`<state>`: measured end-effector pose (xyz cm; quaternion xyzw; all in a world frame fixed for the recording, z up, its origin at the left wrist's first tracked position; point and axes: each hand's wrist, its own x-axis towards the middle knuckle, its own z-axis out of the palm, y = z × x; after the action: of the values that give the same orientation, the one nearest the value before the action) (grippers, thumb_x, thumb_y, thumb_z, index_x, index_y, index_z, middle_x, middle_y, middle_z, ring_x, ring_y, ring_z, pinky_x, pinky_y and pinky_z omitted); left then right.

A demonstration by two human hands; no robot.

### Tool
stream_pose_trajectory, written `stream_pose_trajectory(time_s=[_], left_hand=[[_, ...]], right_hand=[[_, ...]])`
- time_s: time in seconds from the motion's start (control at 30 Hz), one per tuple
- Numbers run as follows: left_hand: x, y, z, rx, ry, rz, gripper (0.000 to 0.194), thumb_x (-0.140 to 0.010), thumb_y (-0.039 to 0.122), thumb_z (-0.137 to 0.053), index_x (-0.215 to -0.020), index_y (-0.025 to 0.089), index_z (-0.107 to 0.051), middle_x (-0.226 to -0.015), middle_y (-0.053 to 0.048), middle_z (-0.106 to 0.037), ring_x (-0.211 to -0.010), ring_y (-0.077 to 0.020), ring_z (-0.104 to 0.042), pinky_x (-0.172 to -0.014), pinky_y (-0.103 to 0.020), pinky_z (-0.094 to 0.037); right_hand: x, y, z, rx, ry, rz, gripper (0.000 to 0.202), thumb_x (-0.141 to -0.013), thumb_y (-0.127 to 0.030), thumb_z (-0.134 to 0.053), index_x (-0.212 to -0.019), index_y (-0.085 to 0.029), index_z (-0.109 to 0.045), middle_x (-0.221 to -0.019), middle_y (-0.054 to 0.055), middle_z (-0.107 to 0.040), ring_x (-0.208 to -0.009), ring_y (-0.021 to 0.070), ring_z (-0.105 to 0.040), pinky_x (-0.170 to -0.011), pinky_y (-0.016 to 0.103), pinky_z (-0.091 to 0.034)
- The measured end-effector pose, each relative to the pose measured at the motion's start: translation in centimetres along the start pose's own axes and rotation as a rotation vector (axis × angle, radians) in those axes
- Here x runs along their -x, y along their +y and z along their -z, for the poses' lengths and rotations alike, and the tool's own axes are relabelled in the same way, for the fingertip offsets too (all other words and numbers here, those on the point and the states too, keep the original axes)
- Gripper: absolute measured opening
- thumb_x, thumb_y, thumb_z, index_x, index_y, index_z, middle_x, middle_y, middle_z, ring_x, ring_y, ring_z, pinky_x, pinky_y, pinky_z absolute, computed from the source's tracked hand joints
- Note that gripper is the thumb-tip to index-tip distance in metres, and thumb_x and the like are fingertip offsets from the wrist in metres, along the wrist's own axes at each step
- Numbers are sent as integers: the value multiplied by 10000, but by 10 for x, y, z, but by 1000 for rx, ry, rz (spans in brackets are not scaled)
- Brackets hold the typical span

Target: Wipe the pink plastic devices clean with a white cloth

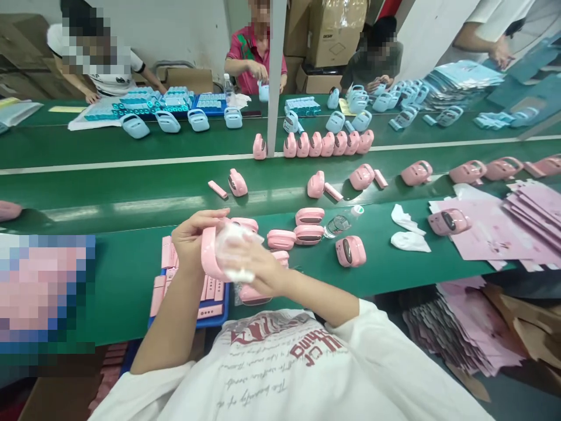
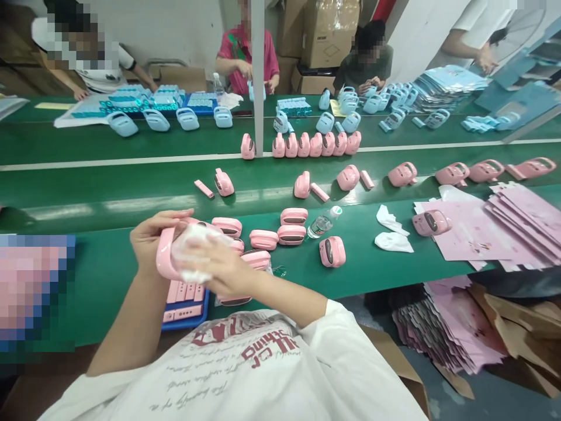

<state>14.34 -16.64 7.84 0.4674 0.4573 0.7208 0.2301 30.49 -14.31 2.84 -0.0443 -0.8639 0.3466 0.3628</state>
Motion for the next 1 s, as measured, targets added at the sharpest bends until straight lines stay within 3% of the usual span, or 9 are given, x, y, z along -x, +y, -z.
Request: stream_pose_trajectory(time_s=[0.1, 0.23, 0.37, 0.47, 0.53, 0.6, 0.73, 0.9, 1.0], left_hand=[[0, 6, -3, 22, -31, 10, 149, -574, 227, -857, -615, 269, -720, -790, 7, -739, -771, -185, -706, -687, -300, -569], [5, 15, -14, 215, -116, 78, 178, -560, 270, -874, -628, 290, -711, -769, 37, -728, -776, -185, -704, -699, -312, -576], [5, 24, -36, 302, -139, 220, 269, -504, 346, -888, -615, 260, -658, -746, 47, -712, -812, -206, -700, -755, -363, -579], [0, 21, -42, 157, -180, 375, 264, -562, 327, -853, -723, 210, -680, -867, -25, -727, -837, -214, -691, -762, -352, -568], [0, 15, -39, 59, -191, 451, 341, -591, 289, -833, -889, 188, -702, -978, -66, -717, -865, -209, -683, -764, -322, -561], [7, 8, -33, 47, -117, 474, 404, -607, 272, -813, -980, 189, -682, -998, -63, -707, -886, -198, -678, -792, -305, -556], [46, -6, -31, 149, -1, 527, 354, -743, 438, -669, -1010, 209, -624, -1033, -66, -684, -978, -217, -660, -808, -319, -561], [73, -16, -37, 102, -38, 601, 699, -576, 337, -830, -1185, 266, -495, -1236, -46, -593, -1126, -238, -594, -848, -298, -550], [63, -16, -30, 80, -161, 628, 668, -574, 337, -824, -1159, 227, -521, -1158, -60, -628, -1052, -242, -622, -795, -297, -557]], right_hand=[[10, -7, 4, -148, 40, -80, 605, -945, -589, -220, -1192, -222, -633, -1235, 96, -653, -1306, 206, -482, -1173, 415, -231], [15, -7, 6, -589, 387, -531, 674, -804, -733, -444, -1215, -221, -595, -1149, 77, -676, -1195, 267, -564, -1051, 446, -414], [13, -12, -4, -1094, 368, -707, 827, -496, -700, -759, -1140, -209, -592, -1059, 70, -705, -1021, 282, -646, -880, 412, -534], [14, -16, -11, -1285, 524, -801, 727, -521, -671, -740, -1067, -211, -601, -992, 61, -726, -1000, 274, -659, -871, 398, -544], [15, -15, -9, -1300, 671, -852, 669, -532, -634, -737, -1032, -209, -605, -993, 61, -732, -1024, 275, -653, -905, 396, -534], [14, -12, -2, -1280, 761, -880, 637, -536, -596, -739, -1019, -201, -608, -1020, 69, -730, -1055, 280, -642, -931, 400, -524], [13, -10, 7, -1220, 855, -865, 622, -613, -591, -687, -1081, -193, -586, -1133, 78, -692, -1112, 274, -617, -952, 411, -516], [20, -15, -1, -842, 984, -823, 698, -590, -476, -786, -1193, -236, -528, -1209, 49, -648, -1149, 238, -584, -1002, 375, -477], [23, -9, 9, -771, 905, -770, 658, -680, -638, -660, -1190, -235, -562, -1208, 38, -650, -1209, 238, -546, -1047, 366, -434]])
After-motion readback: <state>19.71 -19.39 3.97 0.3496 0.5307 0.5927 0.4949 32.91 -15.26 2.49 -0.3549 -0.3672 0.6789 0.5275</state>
